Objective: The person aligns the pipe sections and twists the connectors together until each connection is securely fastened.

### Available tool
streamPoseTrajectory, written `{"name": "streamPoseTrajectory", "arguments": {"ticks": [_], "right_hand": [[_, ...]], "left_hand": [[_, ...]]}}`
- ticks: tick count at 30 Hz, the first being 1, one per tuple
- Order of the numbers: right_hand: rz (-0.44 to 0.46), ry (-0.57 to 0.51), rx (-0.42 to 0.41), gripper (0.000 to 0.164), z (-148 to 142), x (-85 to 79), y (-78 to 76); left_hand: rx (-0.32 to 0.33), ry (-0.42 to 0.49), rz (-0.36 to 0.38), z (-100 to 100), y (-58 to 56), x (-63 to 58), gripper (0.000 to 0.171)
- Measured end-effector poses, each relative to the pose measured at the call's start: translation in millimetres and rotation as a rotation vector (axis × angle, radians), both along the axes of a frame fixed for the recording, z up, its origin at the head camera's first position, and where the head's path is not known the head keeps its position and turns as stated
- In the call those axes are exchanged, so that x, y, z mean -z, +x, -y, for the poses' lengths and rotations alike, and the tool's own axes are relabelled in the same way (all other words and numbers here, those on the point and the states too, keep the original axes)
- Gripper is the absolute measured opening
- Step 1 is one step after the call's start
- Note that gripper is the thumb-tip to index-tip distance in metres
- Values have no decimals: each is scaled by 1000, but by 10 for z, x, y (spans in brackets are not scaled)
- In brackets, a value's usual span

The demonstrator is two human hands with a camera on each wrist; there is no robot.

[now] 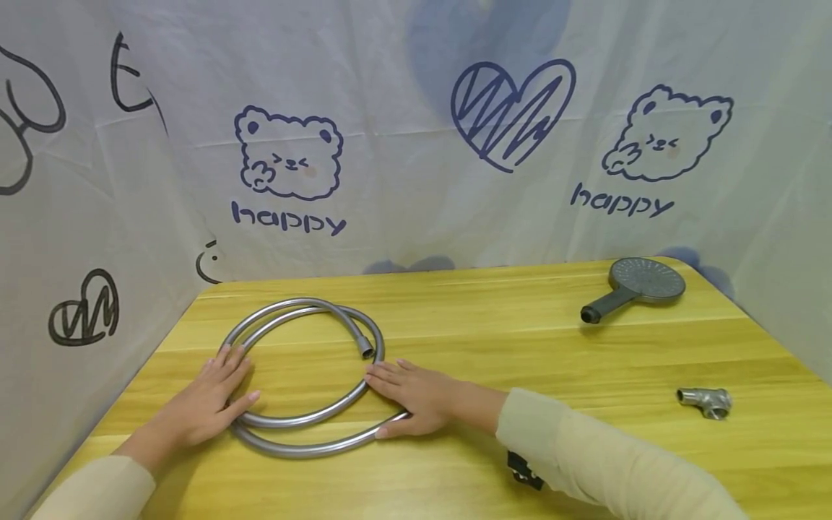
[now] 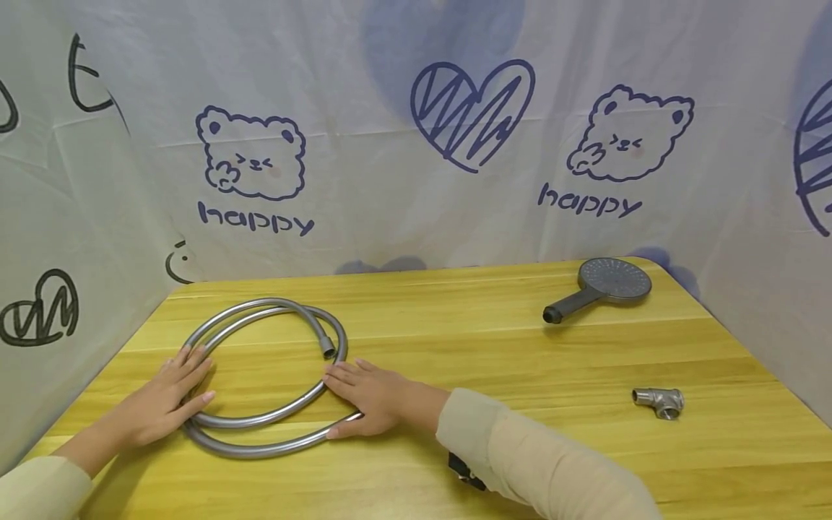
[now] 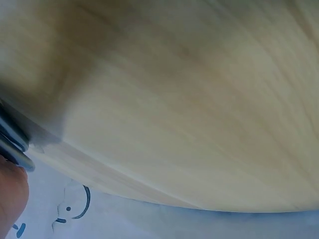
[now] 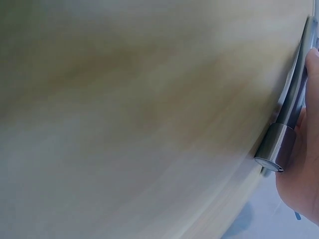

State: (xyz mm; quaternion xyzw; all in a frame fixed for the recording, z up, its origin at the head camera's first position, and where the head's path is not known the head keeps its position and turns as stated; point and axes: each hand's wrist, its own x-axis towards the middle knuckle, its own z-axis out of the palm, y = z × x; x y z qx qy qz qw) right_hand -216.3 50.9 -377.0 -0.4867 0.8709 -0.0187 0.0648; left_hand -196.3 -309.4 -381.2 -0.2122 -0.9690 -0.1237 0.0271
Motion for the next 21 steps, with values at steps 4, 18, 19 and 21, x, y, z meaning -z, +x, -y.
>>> {"name": "streamPoseTrajectory", "arguments": {"ticks": [4,18,19,21], "right_hand": [[9,-2,-1,78,-37,13,-8],[10,-32,-15,78,-190,17,0],[12,-34,-16,78,-201,19,0],[15,-34,-17,78,-223,23,-1]], "left_hand": [[18,-7,-11,-43,8,-13,66],[114,-69,-133,-154,6,17,65],[116,-69,-134,-162,6,19,65],[115,-71,-126,-181,8,20,66]]}}
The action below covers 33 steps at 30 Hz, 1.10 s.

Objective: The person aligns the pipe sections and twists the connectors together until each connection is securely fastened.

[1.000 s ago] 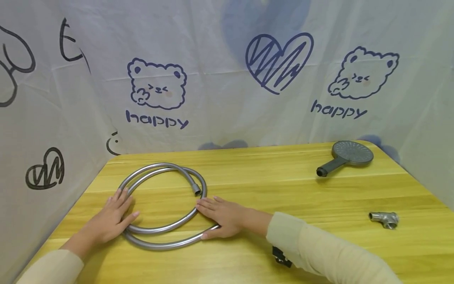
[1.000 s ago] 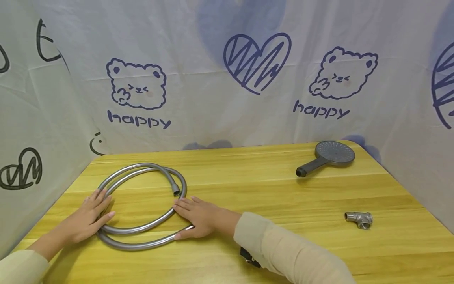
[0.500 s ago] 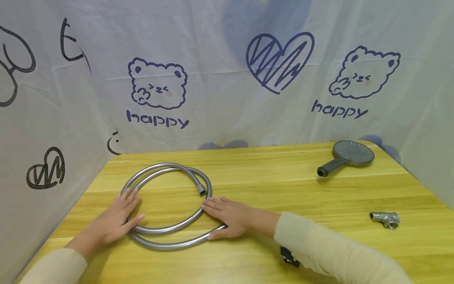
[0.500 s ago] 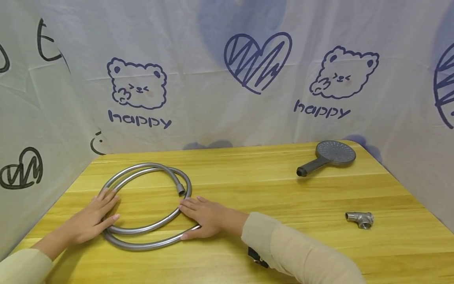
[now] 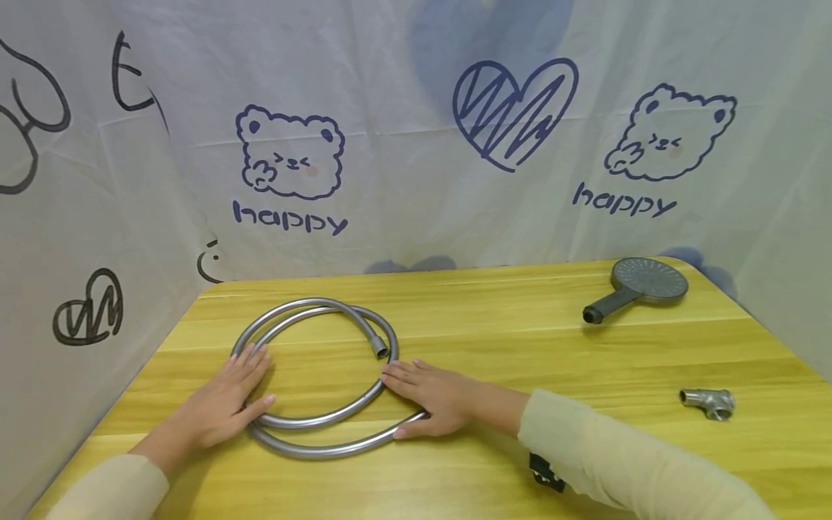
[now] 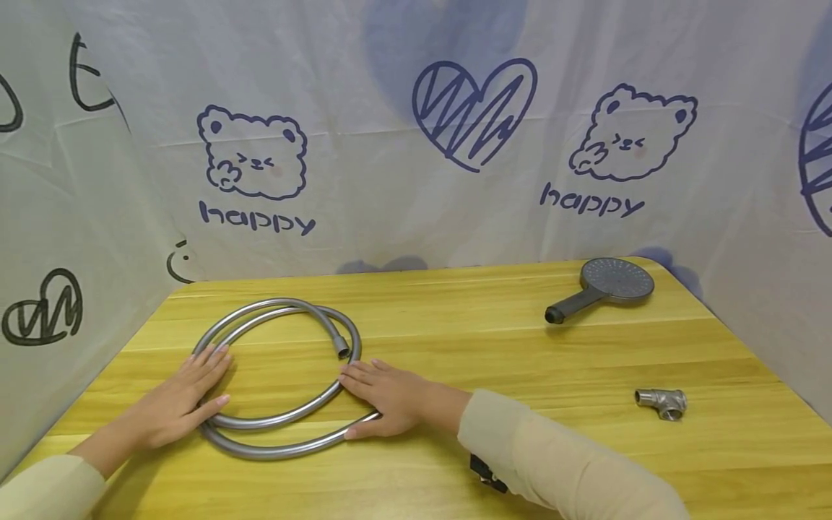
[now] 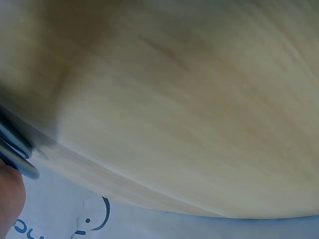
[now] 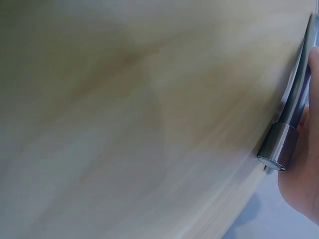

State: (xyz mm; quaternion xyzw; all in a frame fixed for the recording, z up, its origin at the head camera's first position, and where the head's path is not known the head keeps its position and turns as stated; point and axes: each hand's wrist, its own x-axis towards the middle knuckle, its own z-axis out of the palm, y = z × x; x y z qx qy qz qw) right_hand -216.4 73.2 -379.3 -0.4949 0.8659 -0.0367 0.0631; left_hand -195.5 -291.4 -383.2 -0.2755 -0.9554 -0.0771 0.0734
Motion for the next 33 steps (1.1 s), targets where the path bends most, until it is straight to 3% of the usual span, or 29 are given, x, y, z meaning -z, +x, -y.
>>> {"name": "streamPoseTrajectory", "arguments": {"ticks": [33], "right_hand": [[4,-25,-2,78,-310,14,20]], "left_hand": [[-6,0,55,-293,-9,-4,71]]}}
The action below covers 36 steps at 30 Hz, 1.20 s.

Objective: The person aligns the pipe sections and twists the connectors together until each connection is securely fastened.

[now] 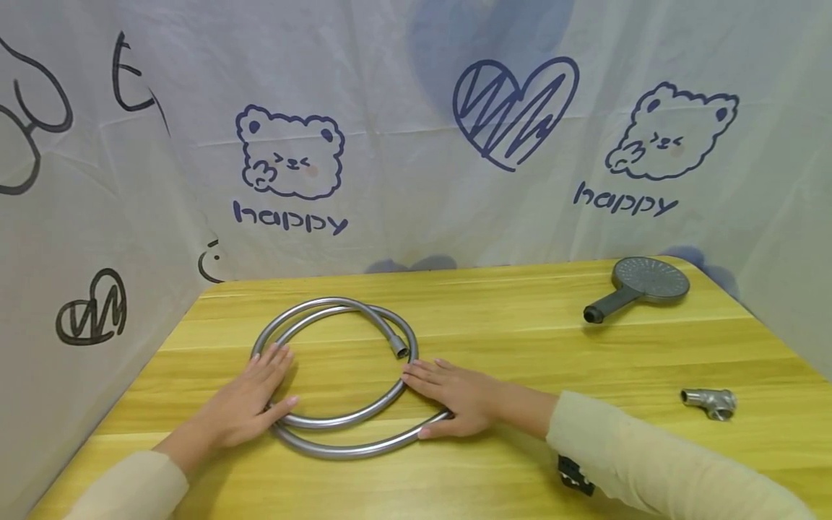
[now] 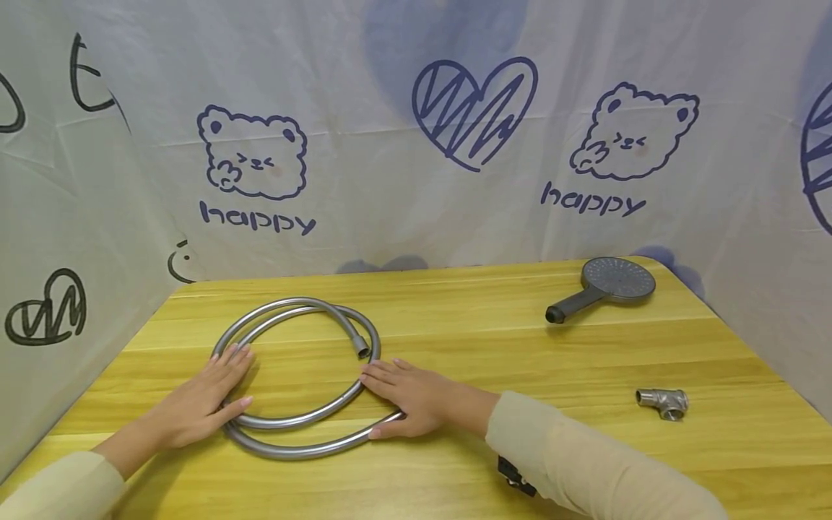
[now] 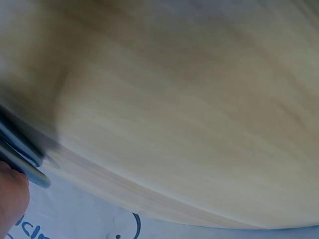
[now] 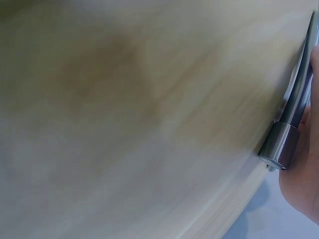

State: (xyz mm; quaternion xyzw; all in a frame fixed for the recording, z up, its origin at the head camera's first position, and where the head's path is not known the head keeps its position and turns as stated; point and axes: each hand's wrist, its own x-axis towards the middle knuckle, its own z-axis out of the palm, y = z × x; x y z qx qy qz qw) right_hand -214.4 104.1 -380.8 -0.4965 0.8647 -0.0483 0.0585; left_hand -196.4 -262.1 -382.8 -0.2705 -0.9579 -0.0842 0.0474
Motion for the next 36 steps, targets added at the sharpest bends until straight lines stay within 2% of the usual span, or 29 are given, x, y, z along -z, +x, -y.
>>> {"name": "streamPoseTrajectory", "arguments": {"ticks": [11,26,36], "right_hand": [[20,-20,0,77,-84,-22,36],[34,-35,-4,77,-179,-20,61],[15,-47,-1,77,-240,-20,76]], "left_hand": [[-3,2,1,-104,39,-34,72],[0,16,17,-186,47,-10,71],[-5,11,30,-262,56,-38,72]]}}
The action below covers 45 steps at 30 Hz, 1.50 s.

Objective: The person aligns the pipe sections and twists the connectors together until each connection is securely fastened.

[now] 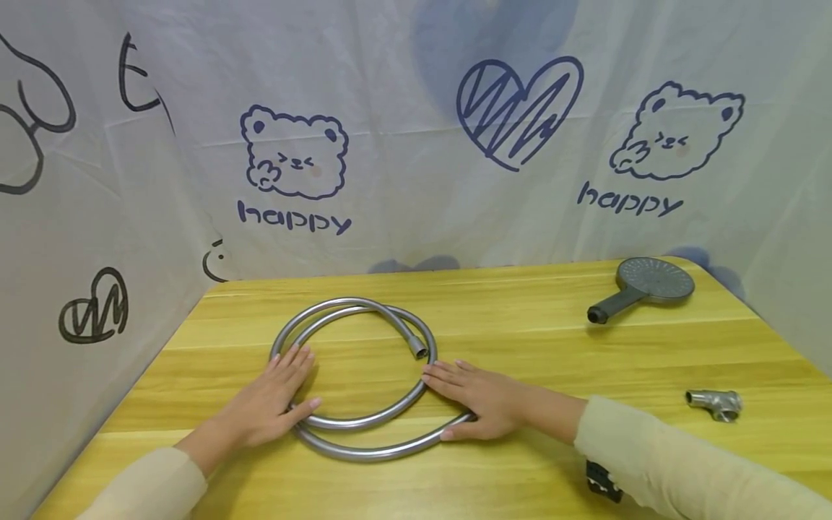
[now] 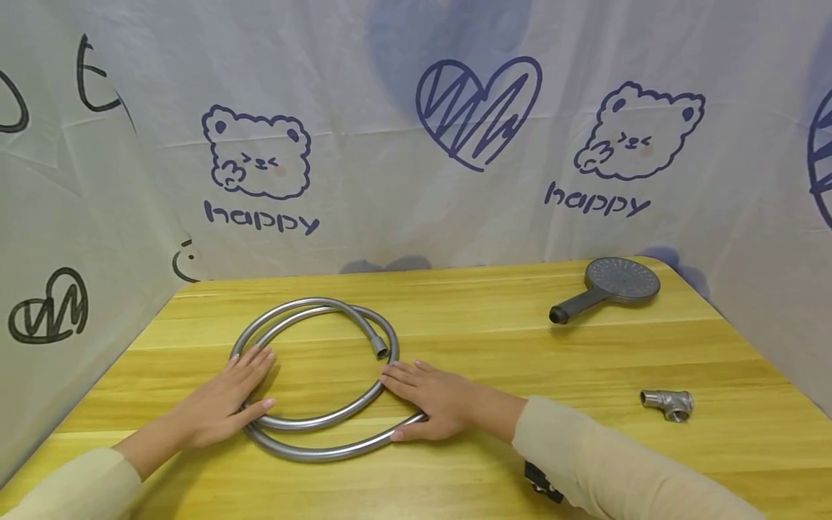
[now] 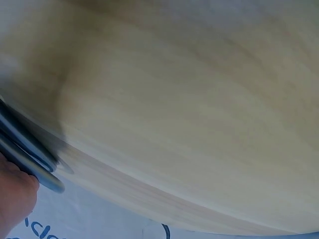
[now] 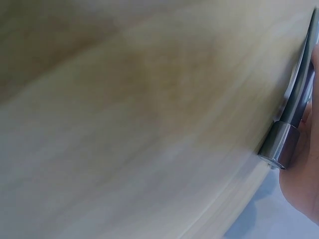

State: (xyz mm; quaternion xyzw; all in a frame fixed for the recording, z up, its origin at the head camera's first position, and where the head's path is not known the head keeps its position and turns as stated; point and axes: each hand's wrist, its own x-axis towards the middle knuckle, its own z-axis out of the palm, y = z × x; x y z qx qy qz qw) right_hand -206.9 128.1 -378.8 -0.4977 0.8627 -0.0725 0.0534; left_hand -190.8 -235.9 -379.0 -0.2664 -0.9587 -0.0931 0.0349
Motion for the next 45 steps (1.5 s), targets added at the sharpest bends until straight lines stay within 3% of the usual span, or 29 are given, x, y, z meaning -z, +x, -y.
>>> {"name": "streamPoseTrajectory", "arguments": {"ticks": [33,40,45], "right_hand": [[-22,-24,5,77,-260,29,43],[-16,-17,10,77,-294,30,54],[-10,-28,11,77,-311,32,62]], "left_hand": [[36,-7,-15,-229,-48,58,73],[68,-60,-59,-274,-76,72,73],[84,-78,-50,-317,-65,61,72]]}}
